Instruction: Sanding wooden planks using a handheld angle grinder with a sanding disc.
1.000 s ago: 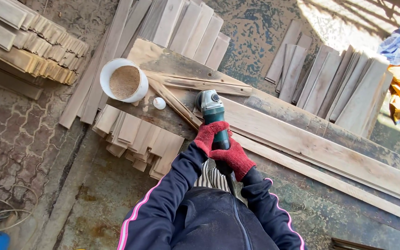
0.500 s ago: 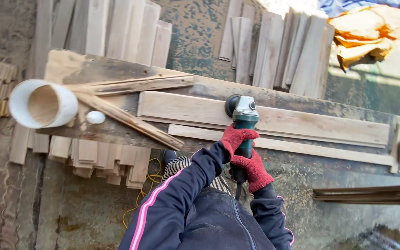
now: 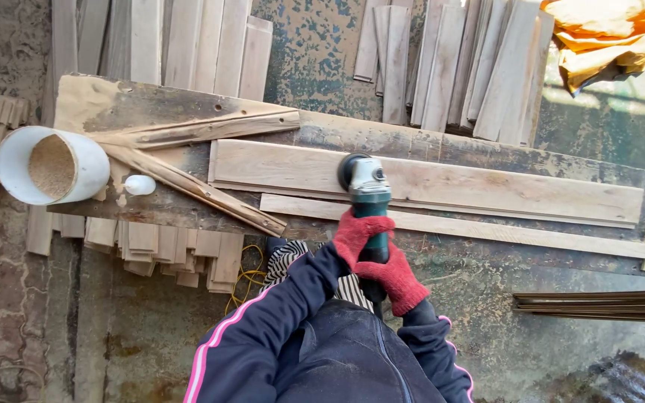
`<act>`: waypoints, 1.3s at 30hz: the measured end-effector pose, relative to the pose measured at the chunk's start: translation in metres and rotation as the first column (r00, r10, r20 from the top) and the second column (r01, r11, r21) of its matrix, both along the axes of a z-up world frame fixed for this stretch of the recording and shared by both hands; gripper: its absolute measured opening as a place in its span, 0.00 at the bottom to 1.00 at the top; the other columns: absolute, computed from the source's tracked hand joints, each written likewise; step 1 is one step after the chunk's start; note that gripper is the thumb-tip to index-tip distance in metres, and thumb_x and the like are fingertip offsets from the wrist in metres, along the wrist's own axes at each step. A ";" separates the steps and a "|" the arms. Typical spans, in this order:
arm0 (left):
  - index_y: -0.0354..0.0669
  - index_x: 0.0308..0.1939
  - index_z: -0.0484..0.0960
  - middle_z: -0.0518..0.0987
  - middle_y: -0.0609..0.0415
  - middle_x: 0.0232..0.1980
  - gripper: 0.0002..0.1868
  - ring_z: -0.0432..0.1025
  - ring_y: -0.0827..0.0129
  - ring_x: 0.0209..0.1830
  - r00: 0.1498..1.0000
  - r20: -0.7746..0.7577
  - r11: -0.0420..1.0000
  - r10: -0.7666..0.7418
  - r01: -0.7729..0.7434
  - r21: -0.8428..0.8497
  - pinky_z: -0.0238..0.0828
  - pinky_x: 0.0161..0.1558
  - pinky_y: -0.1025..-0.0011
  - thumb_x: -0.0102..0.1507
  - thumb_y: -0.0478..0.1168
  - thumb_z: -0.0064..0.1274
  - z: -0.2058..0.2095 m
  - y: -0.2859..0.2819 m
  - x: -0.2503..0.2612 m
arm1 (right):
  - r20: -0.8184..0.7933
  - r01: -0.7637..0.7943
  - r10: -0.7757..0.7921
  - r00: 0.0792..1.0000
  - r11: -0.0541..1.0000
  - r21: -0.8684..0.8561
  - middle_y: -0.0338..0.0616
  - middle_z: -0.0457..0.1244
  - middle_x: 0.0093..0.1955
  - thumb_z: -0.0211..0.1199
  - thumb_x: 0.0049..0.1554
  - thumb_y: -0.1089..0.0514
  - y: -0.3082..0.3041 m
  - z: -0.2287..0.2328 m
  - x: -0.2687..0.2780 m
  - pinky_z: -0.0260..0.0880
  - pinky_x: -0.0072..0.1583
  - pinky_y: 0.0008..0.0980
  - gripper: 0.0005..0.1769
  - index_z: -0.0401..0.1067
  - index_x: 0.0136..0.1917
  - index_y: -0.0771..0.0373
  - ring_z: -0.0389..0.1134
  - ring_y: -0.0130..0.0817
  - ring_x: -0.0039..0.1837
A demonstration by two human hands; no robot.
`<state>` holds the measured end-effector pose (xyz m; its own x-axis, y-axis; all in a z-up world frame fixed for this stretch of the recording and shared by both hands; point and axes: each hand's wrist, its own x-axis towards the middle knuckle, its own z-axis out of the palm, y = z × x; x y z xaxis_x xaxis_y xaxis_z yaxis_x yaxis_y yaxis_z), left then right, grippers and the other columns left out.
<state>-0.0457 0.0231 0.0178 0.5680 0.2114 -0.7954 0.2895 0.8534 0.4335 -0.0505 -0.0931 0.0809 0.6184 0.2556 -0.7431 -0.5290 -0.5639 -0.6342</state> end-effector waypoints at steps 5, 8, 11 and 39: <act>0.34 0.45 0.83 0.81 0.36 0.28 0.26 0.81 0.46 0.27 0.984 -0.108 0.989 0.142 -0.146 -0.035 0.82 0.32 0.50 0.43 0.27 0.72 0.028 0.049 -0.040 | -0.041 -0.222 0.223 0.974 0.975 0.026 0.47 0.69 0.37 0.89 0.25 0.52 0.048 0.025 -0.013 0.71 0.46 0.36 0.37 0.76 0.47 0.57 0.69 0.38 0.42; 0.36 0.48 0.82 0.82 0.36 0.30 0.29 0.82 0.46 0.28 0.972 -0.162 0.984 0.171 -0.176 -0.015 0.82 0.33 0.49 0.44 0.30 0.74 0.033 0.062 -0.045 | -0.048 -0.297 0.300 0.953 0.952 0.071 0.47 0.68 0.39 0.89 0.25 0.50 0.055 0.019 -0.011 0.70 0.49 0.37 0.40 0.75 0.49 0.58 0.68 0.39 0.44; 0.39 0.48 0.82 0.82 0.38 0.30 0.29 0.82 0.49 0.29 0.976 -0.165 0.989 0.141 -0.146 -0.019 0.83 0.34 0.49 0.44 0.32 0.75 0.025 0.052 -0.042 | -0.044 -0.290 0.293 0.955 0.955 0.068 0.48 0.68 0.39 0.89 0.25 0.50 0.048 0.022 -0.008 0.70 0.48 0.38 0.40 0.76 0.50 0.58 0.70 0.41 0.44; 0.38 0.42 0.83 0.81 0.34 0.28 0.17 0.81 0.43 0.26 0.952 -0.066 0.953 0.299 -0.301 -0.026 0.82 0.30 0.49 0.50 0.32 0.68 0.017 0.065 -0.032 | -0.086 -0.210 0.226 0.970 0.965 0.156 0.46 0.67 0.39 0.87 0.25 0.52 0.060 0.019 0.017 0.71 0.49 0.35 0.37 0.75 0.47 0.58 0.70 0.40 0.45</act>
